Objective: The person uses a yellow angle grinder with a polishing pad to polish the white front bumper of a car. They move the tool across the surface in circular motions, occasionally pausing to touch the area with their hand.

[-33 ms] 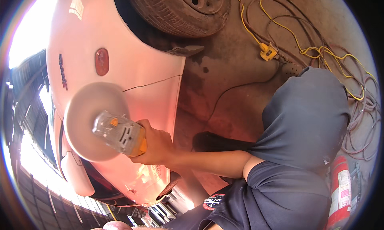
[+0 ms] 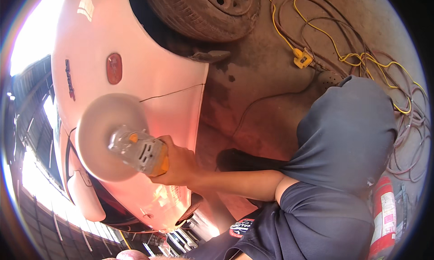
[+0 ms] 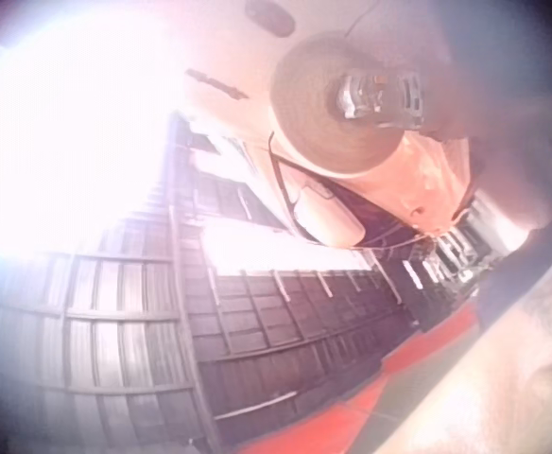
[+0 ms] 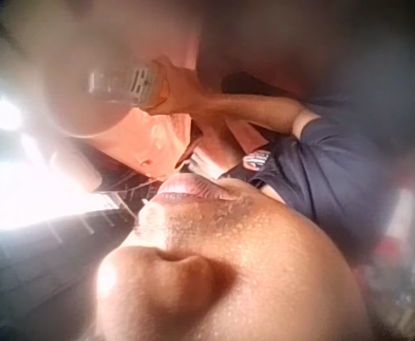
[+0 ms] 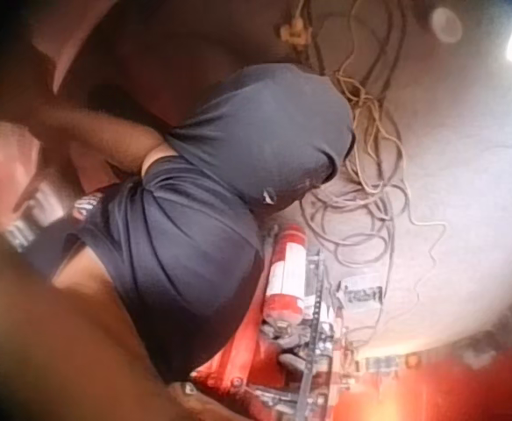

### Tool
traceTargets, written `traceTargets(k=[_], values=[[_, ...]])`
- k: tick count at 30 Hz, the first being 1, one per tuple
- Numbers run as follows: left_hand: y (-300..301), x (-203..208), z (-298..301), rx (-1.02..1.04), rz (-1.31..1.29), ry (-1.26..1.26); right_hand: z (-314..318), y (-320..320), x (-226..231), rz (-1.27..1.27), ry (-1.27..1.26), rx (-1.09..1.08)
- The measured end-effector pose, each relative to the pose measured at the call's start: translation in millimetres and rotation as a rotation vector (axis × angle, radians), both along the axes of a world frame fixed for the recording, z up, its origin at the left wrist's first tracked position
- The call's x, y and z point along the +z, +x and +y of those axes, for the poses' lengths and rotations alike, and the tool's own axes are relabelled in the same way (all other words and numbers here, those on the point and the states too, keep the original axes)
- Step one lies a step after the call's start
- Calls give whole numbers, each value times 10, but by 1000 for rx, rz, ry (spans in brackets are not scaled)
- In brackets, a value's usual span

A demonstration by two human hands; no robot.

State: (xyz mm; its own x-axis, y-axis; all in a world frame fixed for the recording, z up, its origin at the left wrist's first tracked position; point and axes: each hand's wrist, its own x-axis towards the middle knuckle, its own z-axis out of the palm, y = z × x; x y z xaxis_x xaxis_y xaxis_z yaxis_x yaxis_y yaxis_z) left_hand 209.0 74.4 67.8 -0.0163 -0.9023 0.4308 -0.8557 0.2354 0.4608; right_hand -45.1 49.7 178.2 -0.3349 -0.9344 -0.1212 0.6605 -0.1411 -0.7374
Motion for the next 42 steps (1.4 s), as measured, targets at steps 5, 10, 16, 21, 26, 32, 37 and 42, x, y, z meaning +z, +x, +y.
traceTargets(k=[5, 10, 16, 21, 26, 32, 37, 42], values=[[-50, -55, 91, -56, 69, 52, -95, 362, -475, -37, 110, -86], [-272, -150, -78, -129, 179, 85, -232, 230, -700, -141, 24, -337], [-348, -169, -131, -187, -57, 92, -221, 185, -683, -100, 81, -305], [-196, -150, 7, -178, -13, 35, -82, 453, -648, -97, 63, -170], [-361, -290, -124, -258, 49, 1, -189, 326, -764, -123, 55, -227], [-829, -120, -302, -192, 65, 226, -440, -43, -934, -131, 58, -506], [-535, -229, -194, 99, -65, 56, -404, 221, -909, -133, 65, -439], [-28, -317, -70, 189, -131, -61, -198, 706, -735, -176, 11, -309]])
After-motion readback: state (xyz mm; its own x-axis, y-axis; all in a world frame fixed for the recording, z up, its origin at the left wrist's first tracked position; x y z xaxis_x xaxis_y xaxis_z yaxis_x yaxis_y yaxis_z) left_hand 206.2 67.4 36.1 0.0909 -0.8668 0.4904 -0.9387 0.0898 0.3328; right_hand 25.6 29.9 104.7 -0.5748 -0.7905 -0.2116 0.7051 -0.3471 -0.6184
